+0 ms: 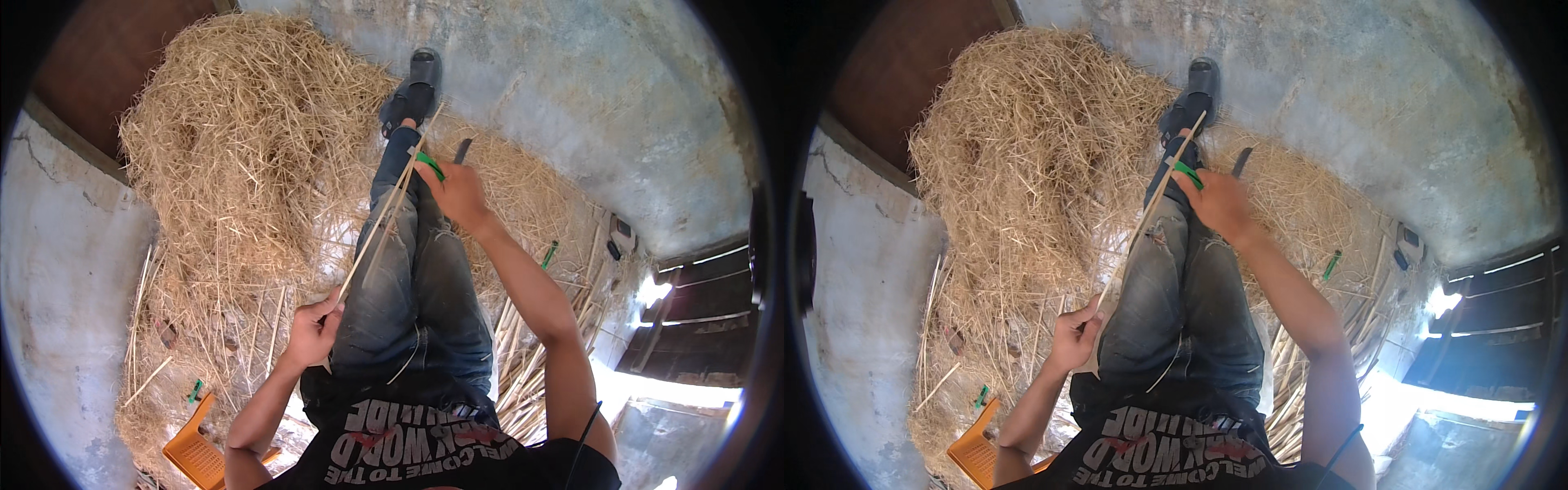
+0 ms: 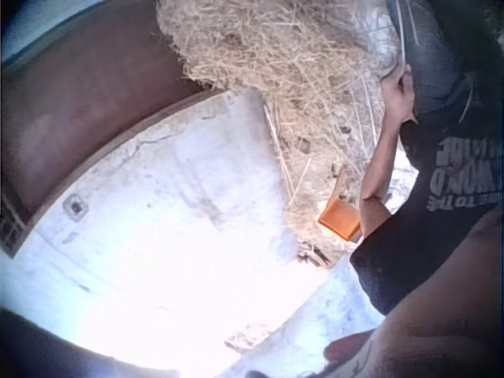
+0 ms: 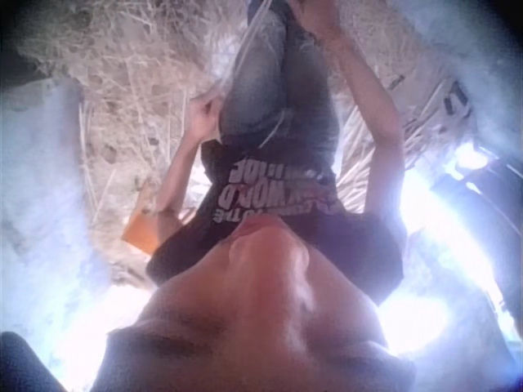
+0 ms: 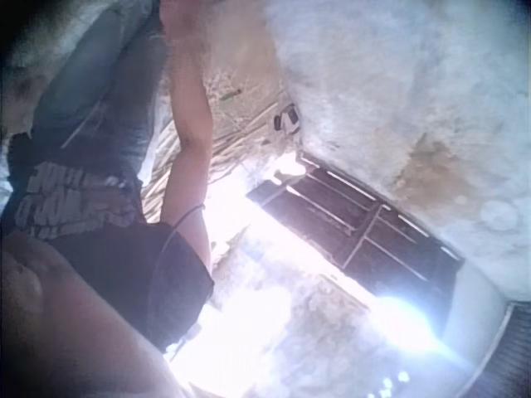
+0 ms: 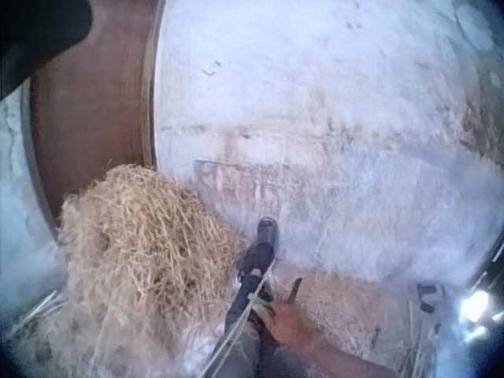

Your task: The person shaves and strips thin bamboo pieces using a small green utility knife and a larger machete while seated on the floor surrounded by hay.

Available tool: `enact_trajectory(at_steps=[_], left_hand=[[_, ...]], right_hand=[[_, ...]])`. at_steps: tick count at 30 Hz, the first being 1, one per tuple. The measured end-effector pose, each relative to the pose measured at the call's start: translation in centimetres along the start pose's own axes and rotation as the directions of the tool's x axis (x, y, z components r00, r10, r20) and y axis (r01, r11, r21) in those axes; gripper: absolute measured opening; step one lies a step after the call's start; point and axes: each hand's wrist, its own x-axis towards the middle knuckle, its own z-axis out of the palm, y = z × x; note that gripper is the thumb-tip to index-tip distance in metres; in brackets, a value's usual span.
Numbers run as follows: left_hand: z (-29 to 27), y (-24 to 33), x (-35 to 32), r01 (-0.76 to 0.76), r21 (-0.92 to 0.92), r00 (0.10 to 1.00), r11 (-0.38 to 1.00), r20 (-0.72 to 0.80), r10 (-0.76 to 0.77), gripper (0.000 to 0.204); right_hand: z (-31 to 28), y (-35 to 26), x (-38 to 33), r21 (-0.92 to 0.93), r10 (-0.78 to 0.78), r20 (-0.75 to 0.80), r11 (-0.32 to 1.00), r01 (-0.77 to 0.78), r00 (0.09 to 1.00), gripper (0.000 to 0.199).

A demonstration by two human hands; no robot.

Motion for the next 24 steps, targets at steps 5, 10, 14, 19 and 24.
enact_trajectory(at_steps=[5,10,14,19,24], left_hand=[[-0.5,1.3,-1.0,0.139,0.037,0.989,0.99,0.037,-0.14,0.035],[0.6,0.0,-1.4,0.041,-0.048,0.999,0.998,0.012,-0.04,0.034],[2.4,0.4,-0.5,-0.01,-0.122,0.998,0.992,-0.055,0.004,0.033],[1.3,1.7,-0.3,0.027,-0.042,0.999,0.999,-0.019,-0.028,0.032],[0.3,2.6,-1.7,-0.104,0.046,0.994,0.994,0.035,0.102,0.031]], right_hand=[[0.3,0.3,-0.3,0.251,0.115,0.29,0.949,-0.191,0.95,0.065],[0.0,0.3,-2.0,0.295,-0.02,0.128,0.955,-0.019,0.992,0.058],[-0.3,-6.4,-6.5,0.193,-0.388,0.314,0.92,0.341,0.867,0.053],[-0.9,-6.3,-5.9,-0.1,-0.284,0.289,0.941,0.324,0.914,0.052],[-1.8,4.5,1.3,-0.255,-0.276,-0.01,0.93,0.265,0.961,0.062]])
